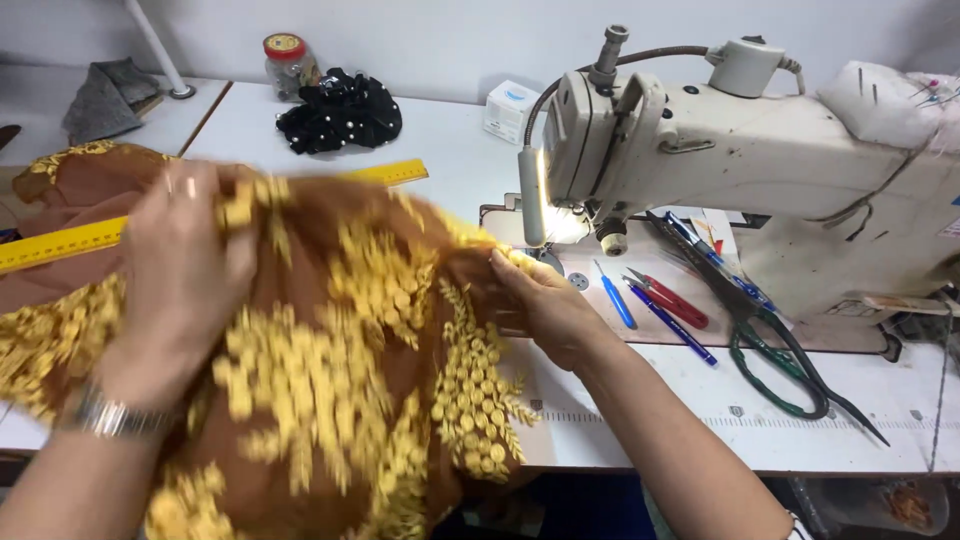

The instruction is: Trimming excess fabric from an embroidered garment using scissors and preparing it for sewing

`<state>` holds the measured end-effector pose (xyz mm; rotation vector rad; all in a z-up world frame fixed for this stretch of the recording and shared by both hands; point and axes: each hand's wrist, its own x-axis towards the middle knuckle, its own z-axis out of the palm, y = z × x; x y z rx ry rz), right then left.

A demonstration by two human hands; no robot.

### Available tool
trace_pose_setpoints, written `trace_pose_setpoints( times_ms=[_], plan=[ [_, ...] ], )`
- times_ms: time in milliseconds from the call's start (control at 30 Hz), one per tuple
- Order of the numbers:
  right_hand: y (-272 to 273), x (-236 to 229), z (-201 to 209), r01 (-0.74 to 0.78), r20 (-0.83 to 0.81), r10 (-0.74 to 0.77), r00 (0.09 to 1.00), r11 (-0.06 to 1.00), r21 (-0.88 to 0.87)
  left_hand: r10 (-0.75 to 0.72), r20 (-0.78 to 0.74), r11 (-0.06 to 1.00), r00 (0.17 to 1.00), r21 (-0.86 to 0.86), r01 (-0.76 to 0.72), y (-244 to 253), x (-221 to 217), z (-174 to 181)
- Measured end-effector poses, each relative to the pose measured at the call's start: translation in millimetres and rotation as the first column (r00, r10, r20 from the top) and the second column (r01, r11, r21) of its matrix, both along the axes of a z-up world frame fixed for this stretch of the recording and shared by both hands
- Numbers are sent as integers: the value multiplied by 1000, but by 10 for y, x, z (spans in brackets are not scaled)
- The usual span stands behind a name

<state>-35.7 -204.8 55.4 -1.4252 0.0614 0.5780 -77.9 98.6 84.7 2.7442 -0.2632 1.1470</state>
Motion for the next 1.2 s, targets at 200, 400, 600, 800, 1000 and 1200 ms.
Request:
trace_pose_setpoints(
  times_ms=[200, 400, 600, 800, 1000, 1200],
  plan=[
    [-39, -160, 192, -151, 150, 199, 968, 947, -282, 216, 183, 957, 959, -233, -171, 389, 1044, -104],
    [-460, -386, -228, -18, 496, 237, 836, 914, -406, 130, -490, 879, 862, -346, -329, 212, 712, -199],
    [-720, -674, -246, 80, 423, 133, 897, 890, -449, 106, -405, 973, 908, -146, -178, -152, -19, 248],
    [-870, -554, -431, 123, 325, -7, 946, 933, -337, -250, -495, 941, 832, 77, 329, -625, -729, -268],
    [-850, -530, -481, 202, 354, -73, 932, 918, -342, -292, -426, 952, 857, -46, 302, -682, -449, -1015],
    [-885, -571, -503, 215, 373, -86, 924, 923, -319, -109, -717, 982, 689, -187, -39, -989, 85, -768]
  ],
)
